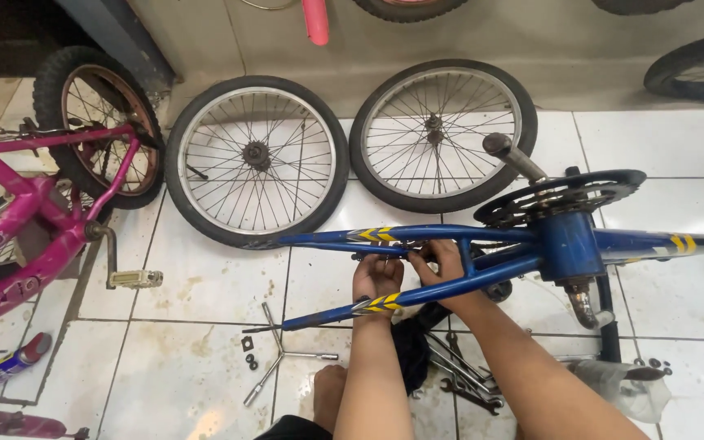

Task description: Cleaning the frame and chain area of a blue bicycle using a cloth

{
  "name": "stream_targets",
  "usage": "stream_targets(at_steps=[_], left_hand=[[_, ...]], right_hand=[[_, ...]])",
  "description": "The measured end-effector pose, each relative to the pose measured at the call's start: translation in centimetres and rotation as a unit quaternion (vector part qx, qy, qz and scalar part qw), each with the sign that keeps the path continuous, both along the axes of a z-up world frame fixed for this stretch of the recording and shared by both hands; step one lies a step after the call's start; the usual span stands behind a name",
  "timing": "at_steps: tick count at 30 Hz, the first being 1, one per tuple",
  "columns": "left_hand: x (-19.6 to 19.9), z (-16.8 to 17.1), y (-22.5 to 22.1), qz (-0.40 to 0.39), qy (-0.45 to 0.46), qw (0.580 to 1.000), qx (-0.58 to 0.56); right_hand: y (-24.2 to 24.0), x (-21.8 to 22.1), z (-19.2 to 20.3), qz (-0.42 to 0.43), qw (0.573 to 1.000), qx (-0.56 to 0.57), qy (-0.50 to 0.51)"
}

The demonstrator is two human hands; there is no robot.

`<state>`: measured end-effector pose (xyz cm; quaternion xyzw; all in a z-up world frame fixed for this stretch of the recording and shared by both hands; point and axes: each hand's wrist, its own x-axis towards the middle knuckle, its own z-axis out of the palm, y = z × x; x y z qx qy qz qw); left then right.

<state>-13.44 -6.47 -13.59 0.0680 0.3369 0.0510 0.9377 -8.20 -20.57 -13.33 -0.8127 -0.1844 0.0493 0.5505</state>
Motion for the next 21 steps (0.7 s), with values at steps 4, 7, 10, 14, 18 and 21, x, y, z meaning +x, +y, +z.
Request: stream_targets(at_steps=[4,7,10,14,18,21], left_hand=[[-0.3,-2.0,-0.5,0.071,-0.045,0.996,-0.022],[-0.9,-1.2,-1.2,0.109,-0.075,0.989,-0.062],[-1.6,-2.5,-1.4,0.143,-0.100,0.975,-0.137],[-1.6,-6.5,-1.4,0.148,-0.084,0.971,-0.171],[-0.9,-8.3,-1.2,0.133,-0.089,0.974,-0.159],[-2.1,-4.9,-0.9,0.085,-0.127,0.979,-0.133]], right_hand=[[-0.2,-0.4,-0.6,-0.004,0.985,-0.110,-0.132],[-0.3,-1.1,-1.2,-0.011,0.976,-0.134,-0.172],[-0.4,-0.8,-2.7,-0.043,0.975,-0.135,-0.170],[-0.3,-0.6,-3.3,-0.075,0.979,-0.107,-0.156],[-0.1,-0.5,-3.8,-0.087,0.979,-0.113,-0.149],[-0.3,-0.1,-5.3,-0.104,0.977,-0.117,-0.145]])
